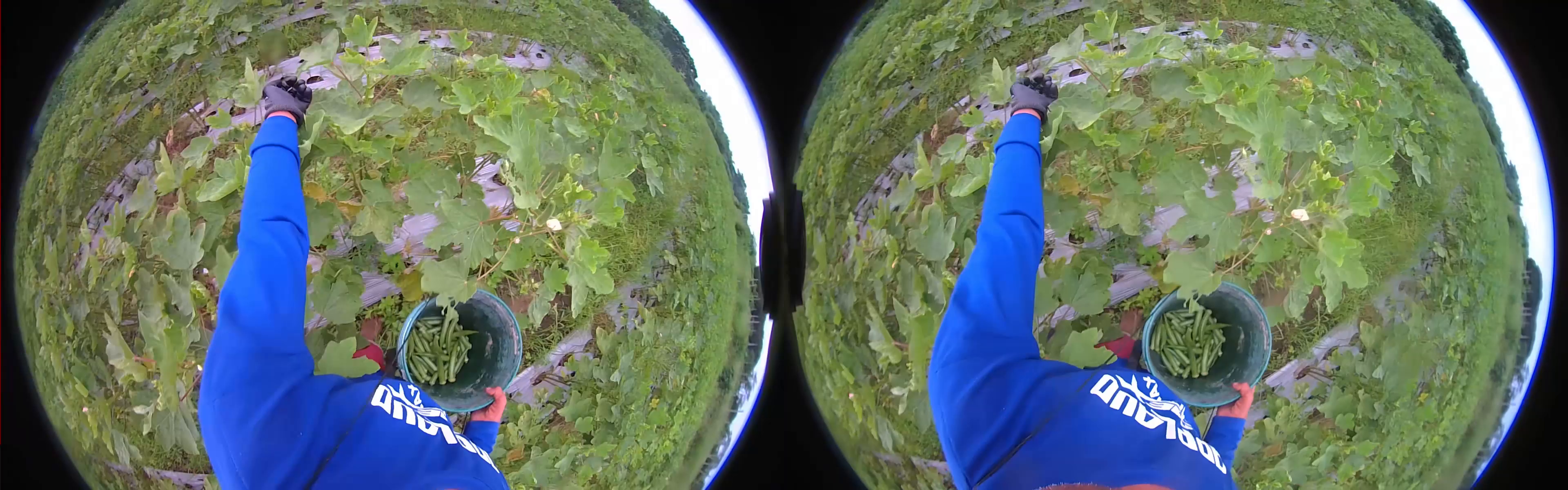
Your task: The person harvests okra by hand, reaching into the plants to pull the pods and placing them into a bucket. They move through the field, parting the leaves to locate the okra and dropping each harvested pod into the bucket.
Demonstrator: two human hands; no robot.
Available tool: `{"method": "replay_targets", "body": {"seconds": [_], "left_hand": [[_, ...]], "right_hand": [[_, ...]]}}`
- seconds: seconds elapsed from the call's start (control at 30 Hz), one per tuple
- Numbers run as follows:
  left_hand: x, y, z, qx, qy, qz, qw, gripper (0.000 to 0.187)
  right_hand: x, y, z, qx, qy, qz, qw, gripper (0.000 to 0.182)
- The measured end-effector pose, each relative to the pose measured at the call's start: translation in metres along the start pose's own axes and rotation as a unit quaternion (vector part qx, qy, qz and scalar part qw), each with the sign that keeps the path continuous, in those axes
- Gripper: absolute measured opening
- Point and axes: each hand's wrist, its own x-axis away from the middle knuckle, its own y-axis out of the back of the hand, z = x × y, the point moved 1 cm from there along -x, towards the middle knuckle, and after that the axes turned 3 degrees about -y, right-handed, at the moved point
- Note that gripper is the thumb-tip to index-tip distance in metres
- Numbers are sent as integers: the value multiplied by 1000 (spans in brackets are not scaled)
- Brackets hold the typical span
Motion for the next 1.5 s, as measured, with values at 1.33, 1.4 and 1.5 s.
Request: {"method": "replay_targets", "body": {"seconds": [1.33, 1.4, 1.5], "left_hand": [[315, 100, 110, -844, 43, 383, 372, 42], [310, 123, 119, -821, 19, 418, 389, 35], [264, 204, 137, -668, -278, 565, 396, 27]], "right_hand": [[-31, -22, 12, 52, -153, 15, 987, 45], [-38, -5, 4, 40, -109, 27, 993, 36], [-43, -3, -5, 27, -80, 58, 995, 35]]}}
